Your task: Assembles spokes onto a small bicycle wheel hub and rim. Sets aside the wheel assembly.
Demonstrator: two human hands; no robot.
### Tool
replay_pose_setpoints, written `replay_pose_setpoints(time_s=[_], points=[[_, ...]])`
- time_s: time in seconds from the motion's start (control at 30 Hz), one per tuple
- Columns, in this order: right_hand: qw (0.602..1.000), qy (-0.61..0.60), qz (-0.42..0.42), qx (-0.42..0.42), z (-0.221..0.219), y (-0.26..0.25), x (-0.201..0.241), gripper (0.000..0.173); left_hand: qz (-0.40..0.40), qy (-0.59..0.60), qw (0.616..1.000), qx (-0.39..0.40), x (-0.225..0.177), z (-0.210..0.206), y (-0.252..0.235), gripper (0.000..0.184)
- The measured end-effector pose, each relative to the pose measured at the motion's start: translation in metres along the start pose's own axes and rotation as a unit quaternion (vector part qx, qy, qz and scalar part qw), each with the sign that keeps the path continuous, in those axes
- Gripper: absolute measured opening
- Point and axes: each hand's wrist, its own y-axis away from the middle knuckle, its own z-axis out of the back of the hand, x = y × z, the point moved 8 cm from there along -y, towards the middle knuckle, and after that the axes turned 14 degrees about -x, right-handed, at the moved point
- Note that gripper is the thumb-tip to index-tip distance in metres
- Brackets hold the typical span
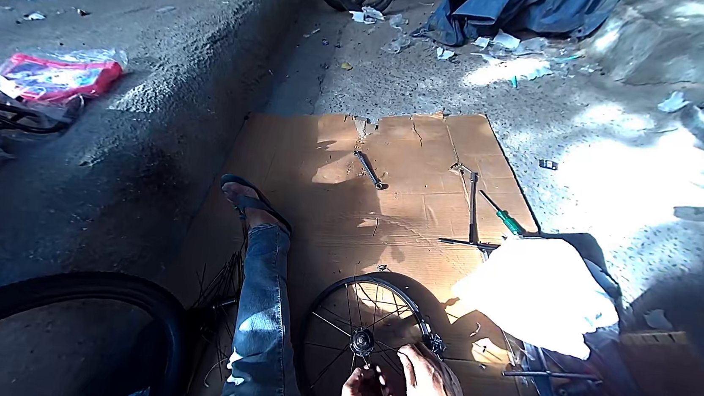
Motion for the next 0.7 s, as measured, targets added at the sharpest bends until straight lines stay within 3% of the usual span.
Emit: replay_pose_setpoints(time_s=[0.2, 0.3, 0.43, 0.57, 0.7], points=[[0.999, 0.016, -0.004, 0.032, -0.007, -0.002, 0.001, 0.032, 0.099, 0.127, 0.969, 0.189, 0.006, 0.003, 0.001, 0.020], [0.994, -0.027, -0.034, 0.105, -0.016, -0.002, 0.003, 0.036, 0.128, 0.170, 0.931, 0.297, 0.003, 0.003, 0.003, 0.013], [0.989, -0.065, -0.052, 0.126, -0.039, -0.007, 0.007, 0.040, 0.059, 0.127, 0.951, 0.276, -0.005, 0.006, -0.001, 0.022], [0.979, -0.082, -0.066, 0.176, -0.054, -0.014, 0.011, 0.032, 0.045, 0.058, 0.973, 0.217, -0.008, 0.007, -0.001, 0.058], [0.976, -0.078, -0.036, 0.199, -0.042, -0.019, 0.013, 0.034, -0.019, -0.017, 0.988, 0.151, -0.015, 0.014, -0.002, 0.044]])
